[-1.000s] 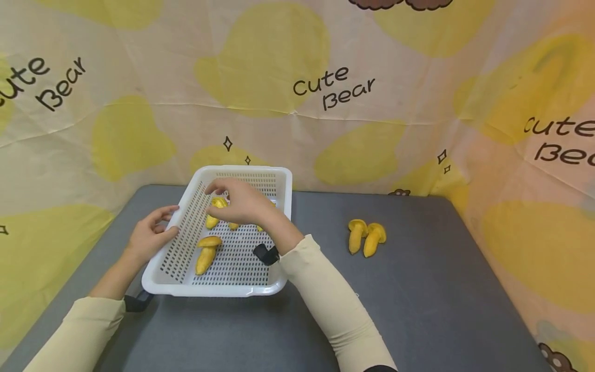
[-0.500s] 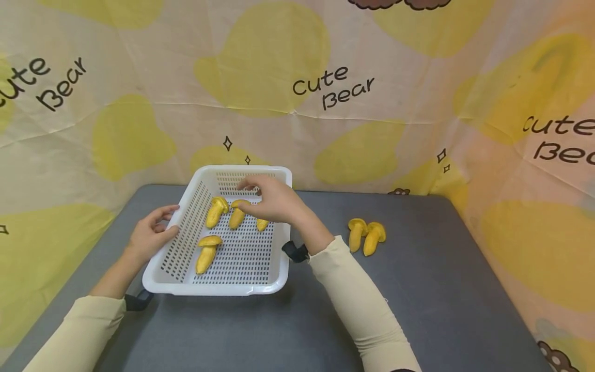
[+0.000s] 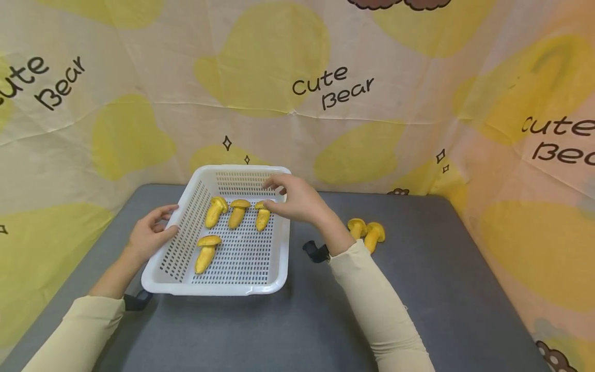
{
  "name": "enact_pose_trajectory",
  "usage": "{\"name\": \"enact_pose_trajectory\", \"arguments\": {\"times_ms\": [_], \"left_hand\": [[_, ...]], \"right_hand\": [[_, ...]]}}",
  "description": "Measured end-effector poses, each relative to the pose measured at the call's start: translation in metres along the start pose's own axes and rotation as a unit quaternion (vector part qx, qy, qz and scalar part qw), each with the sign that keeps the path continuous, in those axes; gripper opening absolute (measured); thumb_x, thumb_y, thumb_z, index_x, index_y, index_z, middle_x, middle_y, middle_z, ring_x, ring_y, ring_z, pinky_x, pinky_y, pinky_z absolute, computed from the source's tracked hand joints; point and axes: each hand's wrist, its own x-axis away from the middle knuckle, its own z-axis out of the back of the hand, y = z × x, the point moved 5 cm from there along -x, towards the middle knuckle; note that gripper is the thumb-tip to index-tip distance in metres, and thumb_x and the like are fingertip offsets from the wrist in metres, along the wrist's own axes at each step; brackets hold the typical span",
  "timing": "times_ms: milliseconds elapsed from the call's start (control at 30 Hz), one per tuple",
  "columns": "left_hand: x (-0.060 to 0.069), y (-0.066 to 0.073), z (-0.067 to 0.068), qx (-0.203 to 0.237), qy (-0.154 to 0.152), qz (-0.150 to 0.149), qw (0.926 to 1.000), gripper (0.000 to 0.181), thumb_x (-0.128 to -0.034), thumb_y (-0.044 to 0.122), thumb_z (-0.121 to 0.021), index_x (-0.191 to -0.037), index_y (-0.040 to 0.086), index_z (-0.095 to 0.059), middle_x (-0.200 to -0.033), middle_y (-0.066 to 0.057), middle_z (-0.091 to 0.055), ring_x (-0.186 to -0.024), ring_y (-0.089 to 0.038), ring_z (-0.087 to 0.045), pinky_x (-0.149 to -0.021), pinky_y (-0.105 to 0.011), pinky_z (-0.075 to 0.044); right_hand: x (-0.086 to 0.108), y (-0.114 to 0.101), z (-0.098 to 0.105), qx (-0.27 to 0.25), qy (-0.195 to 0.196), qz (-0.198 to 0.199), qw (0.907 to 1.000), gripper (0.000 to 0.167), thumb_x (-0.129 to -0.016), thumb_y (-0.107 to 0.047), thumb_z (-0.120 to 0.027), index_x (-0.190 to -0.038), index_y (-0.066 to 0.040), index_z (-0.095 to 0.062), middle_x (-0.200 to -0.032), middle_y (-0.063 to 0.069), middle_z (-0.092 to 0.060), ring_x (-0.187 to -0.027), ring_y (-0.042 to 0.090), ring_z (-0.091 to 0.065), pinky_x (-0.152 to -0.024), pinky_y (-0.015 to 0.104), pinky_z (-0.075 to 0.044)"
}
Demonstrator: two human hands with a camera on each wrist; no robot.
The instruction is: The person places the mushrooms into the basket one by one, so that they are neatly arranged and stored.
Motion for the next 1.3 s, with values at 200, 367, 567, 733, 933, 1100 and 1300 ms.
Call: {"name": "enact_pose_trajectory", "arguments": {"times_ms": [200,367,567,733,933,1100,1300], "left_hand": [[0.002,0.001,0.001,0.004,0.002,-0.002,1.0000,0.055,-0.0892,0.011,-0.057,-0.142,0.008,-0.043,-0.118,-0.019,-0.051,-0.062,-0.002,-0.062,-0.053,-0.027,-0.056],[0.002,0.002,0.001,0.005,-0.001,0.000,1.0000,0.055,-0.0896,0.012,-0.057,-0.142,0.008,-0.042,-0.118,-0.020,-0.051,-0.062,-0.003,-0.062,-0.053,-0.027,-0.056],[0.002,0.003,0.001,0.008,0.000,0.000,1.0000,0.055,-0.0890,0.011,-0.057,-0.142,0.008,-0.043,-0.118,-0.019,-0.051,-0.061,-0.003,-0.062,-0.052,-0.028,-0.056],[0.002,0.002,0.000,0.015,-0.002,-0.004,0.9999,0.055,-0.0888,0.010,-0.057,-0.142,0.008,-0.043,-0.117,-0.019,-0.051,-0.061,-0.004,-0.063,-0.052,-0.028,-0.056],[0.001,0.001,0.000,0.019,-0.002,-0.008,0.9998,0.054,-0.0883,0.009,-0.056,-0.141,0.007,-0.044,-0.117,-0.020,-0.051,-0.061,-0.002,-0.063,-0.052,-0.029,-0.056],[0.000,0.000,0.000,0.017,-0.002,-0.010,0.9998,0.053,-0.0878,0.008,-0.056,-0.140,0.006,-0.045,-0.118,-0.020,-0.052,-0.061,-0.002,-0.063,-0.052,-0.029,-0.057],[0.000,0.001,0.000,0.019,0.001,-0.011,0.9998,0.053,-0.0875,0.008,-0.056,-0.140,0.006,-0.045,-0.117,-0.021,-0.052,-0.061,-0.001,-0.063,-0.052,-0.029,-0.057]], "right_hand": [[0.010,0.015,0.008,-0.002,0.009,-0.034,0.9994,0.038,-0.086,-0.026,-0.069,-0.122,-0.013,-0.062,-0.125,0.004,-0.061,-0.110,0.031,-0.060,-0.083,0.040,-0.054],[0.020,0.029,0.014,0.003,0.007,-0.054,0.9985,0.037,-0.087,-0.026,-0.068,-0.122,-0.014,-0.062,-0.125,0.004,-0.061,-0.111,0.029,-0.060,-0.085,0.042,-0.054],[0.031,0.047,0.024,0.016,-0.003,-0.071,0.9973,0.036,-0.088,-0.027,-0.067,-0.122,-0.016,-0.062,-0.125,0.005,-0.061,-0.111,0.032,-0.060,-0.088,0.046,-0.054],[0.040,0.066,0.032,0.031,-0.012,-0.082,0.9961,0.037,-0.088,-0.025,-0.067,-0.123,-0.014,-0.061,-0.127,0.008,-0.060,-0.111,0.033,-0.061,-0.089,0.046,-0.054],[0.051,0.089,0.038,0.048,-0.029,-0.107,0.9926,0.036,-0.090,-0.026,-0.065,-0.123,-0.013,-0.061,-0.130,0.011,-0.058,-0.113,0.036,-0.059,-0.091,0.049,-0.052],[0.058,0.109,0.040,0.060,-0.048,-0.118,0.9901,0.035,-0.091,-0.025,-0.064,-0.122,-0.010,-0.061,-0.129,0.014,-0.059,-0.114,0.038,-0.057,-0.094,0.051,-0.049],[0.067,0.133,0.040,0.075,-0.068,-0.133,0.9859,0.035,-0.092,-0.024,-0.063,-0.122,-0.008,-0.062,-0.129,0.017,-0.059,-0.115,0.038,-0.057,-0.097,0.052,-0.047]]}}
